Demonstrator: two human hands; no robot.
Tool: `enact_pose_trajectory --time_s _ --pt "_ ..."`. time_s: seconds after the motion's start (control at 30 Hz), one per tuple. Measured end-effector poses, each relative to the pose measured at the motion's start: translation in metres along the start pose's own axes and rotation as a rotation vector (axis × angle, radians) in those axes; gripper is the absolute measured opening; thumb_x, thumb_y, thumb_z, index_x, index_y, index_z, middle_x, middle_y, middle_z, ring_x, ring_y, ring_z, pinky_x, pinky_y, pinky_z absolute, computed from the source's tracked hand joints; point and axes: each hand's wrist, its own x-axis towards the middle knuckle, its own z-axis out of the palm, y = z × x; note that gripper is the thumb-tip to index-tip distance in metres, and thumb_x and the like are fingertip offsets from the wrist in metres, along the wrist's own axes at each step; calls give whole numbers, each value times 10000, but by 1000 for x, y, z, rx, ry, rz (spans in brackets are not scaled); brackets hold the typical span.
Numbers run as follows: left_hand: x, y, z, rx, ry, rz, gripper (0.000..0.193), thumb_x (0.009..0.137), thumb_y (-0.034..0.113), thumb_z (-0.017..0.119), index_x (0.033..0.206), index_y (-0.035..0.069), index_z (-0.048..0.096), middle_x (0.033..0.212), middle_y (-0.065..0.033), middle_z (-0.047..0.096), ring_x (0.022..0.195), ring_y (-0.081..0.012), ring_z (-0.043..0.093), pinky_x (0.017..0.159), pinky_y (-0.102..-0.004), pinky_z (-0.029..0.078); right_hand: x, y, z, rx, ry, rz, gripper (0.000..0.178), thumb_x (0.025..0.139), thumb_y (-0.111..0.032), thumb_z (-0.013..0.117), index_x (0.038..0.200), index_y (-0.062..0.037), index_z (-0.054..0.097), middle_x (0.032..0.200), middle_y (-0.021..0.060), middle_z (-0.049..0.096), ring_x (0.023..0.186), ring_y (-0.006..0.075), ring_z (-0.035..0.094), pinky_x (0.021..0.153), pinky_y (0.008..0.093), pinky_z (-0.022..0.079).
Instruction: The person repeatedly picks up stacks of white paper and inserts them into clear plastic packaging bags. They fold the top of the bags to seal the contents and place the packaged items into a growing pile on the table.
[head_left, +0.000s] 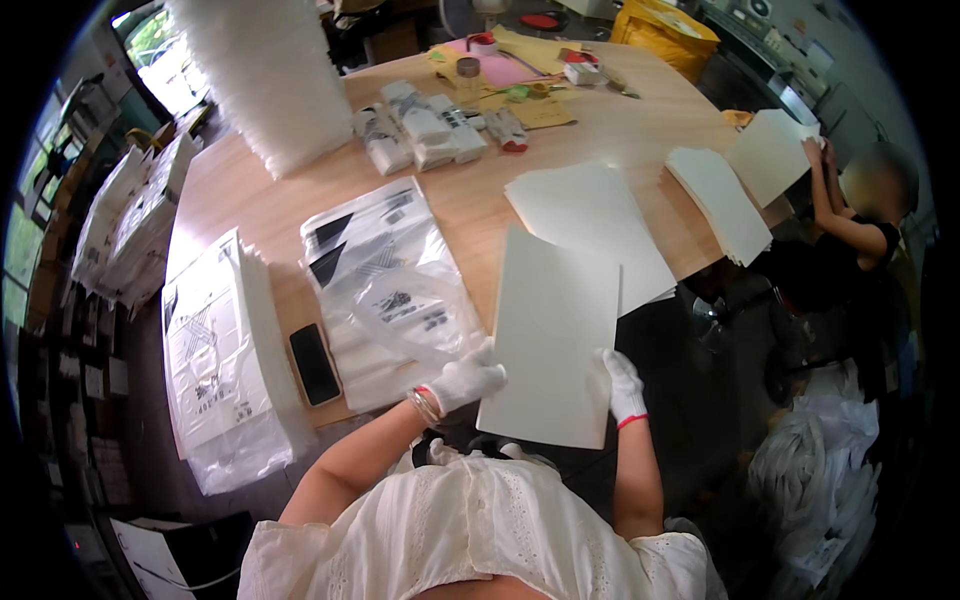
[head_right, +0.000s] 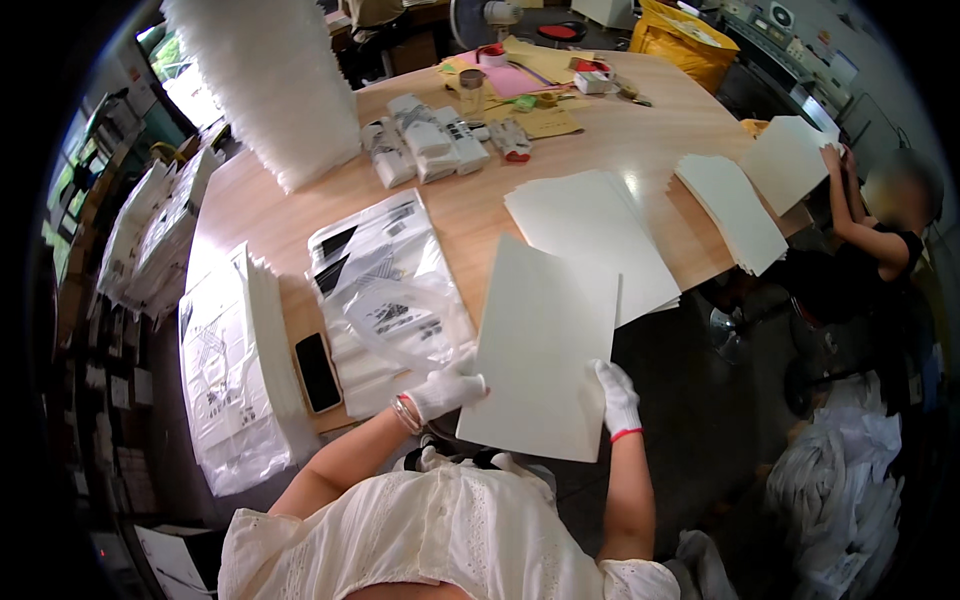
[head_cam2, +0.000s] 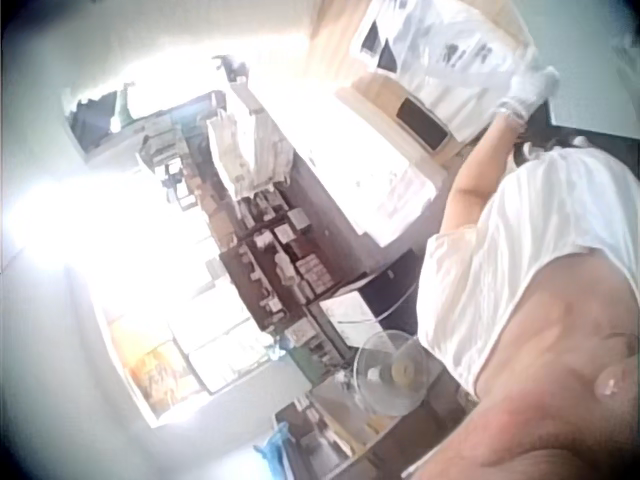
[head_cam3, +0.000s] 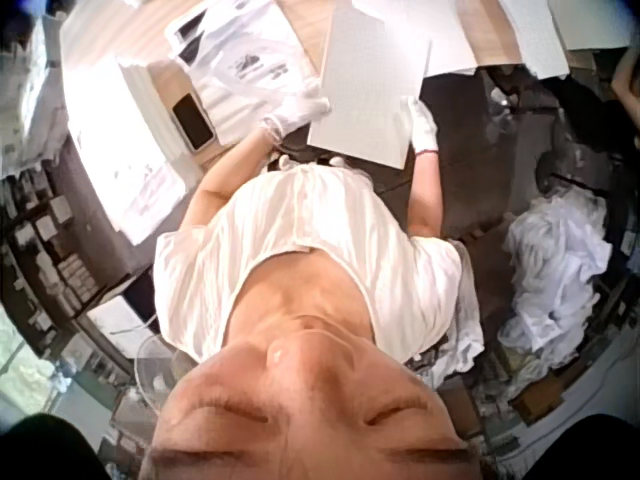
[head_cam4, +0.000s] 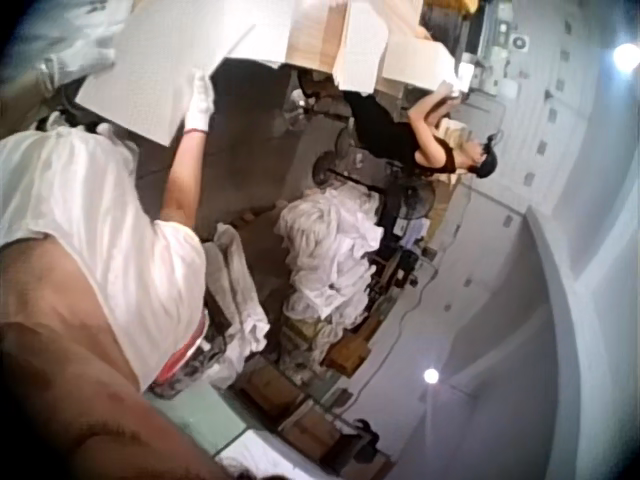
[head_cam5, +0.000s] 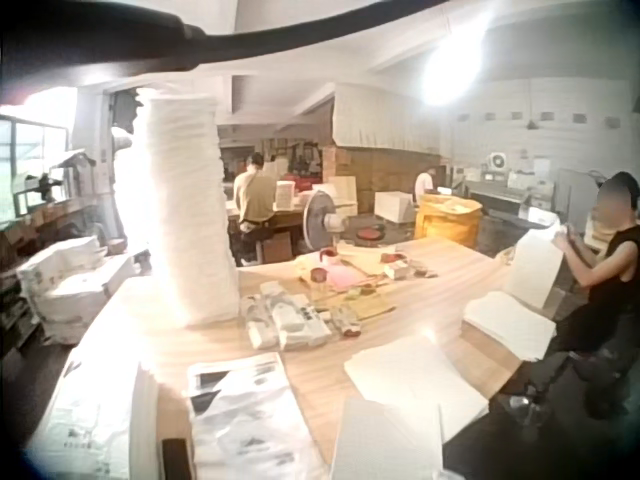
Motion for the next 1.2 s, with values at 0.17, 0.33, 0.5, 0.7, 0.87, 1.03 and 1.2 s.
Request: enact_pose_trajectory --time_s 0.17,0.33,0.5,0.7,0.87,1.03,1.2 --pt "-22 -28 59 692 246 522 873 649 245 659 1349 -57 233 1411 -298 135 1307 -484 146 1098 -488 158 -30 2 114 129 -63 -275 411 895 -283 576 1177 8 508 1136 114 566 1008 202 564 824 326 466" --pt "-52 -17 -12 762 796 630 684 705 198 655 1285 -29 372 1351 -281 296 1250 -448 299 1028 -488 286 -44 -27 111 -376 52 -597 323 797 -69 620 1091 30 532 999 164 598 841 289 618 740 352 493" --pt "-35 -21 -122 95 847 407 516 703 144 679 1154 3 474 1153 -248 454 1034 -391 501 808 -423 481 -72 -74 108 -1021 -222 -827 278 739 -102 608 1016 -83 603 974 143 620 782 330 623 653 406 510" --pt "-28 2 -6 483 599 806 368 652 75 635 1008 34 550 819 -110 588 802 -335 589 674 -407 490 17 -32 151 -1050 -453 -734 211 787 -239 586 882 -51 583 944 152 619 760 354 614 637 444 490" --pt "8 -90 -41 457 714 728 276 717 56 613 987 78 563 827 -71 599 796 -284 593 769 -417 479 65 16 178 -979 405 -847 556 821 -388 590 1241 -79 398 1025 215 589 883 384 594 710 494 456" --pt "34 -165 -82 636 1167 868 189 852 91 564 1041 104 562 896 -19 567 839 -155 569 723 -305 490 117 12 194 -1215 -94 -253 500 909 -301 408 1353 -114 277 939 246 609 875 401 595 716 524 444" --pt "33 -214 -103 -1242 868 377 233 910 100 504 1141 101 531 821 43 491 778 -49 499 611 -195 442 94 -23 185 -1189 -384 -147 705 881 -239 471 1437 -137 49 1076 272 572 948 420 571 777 508 439"
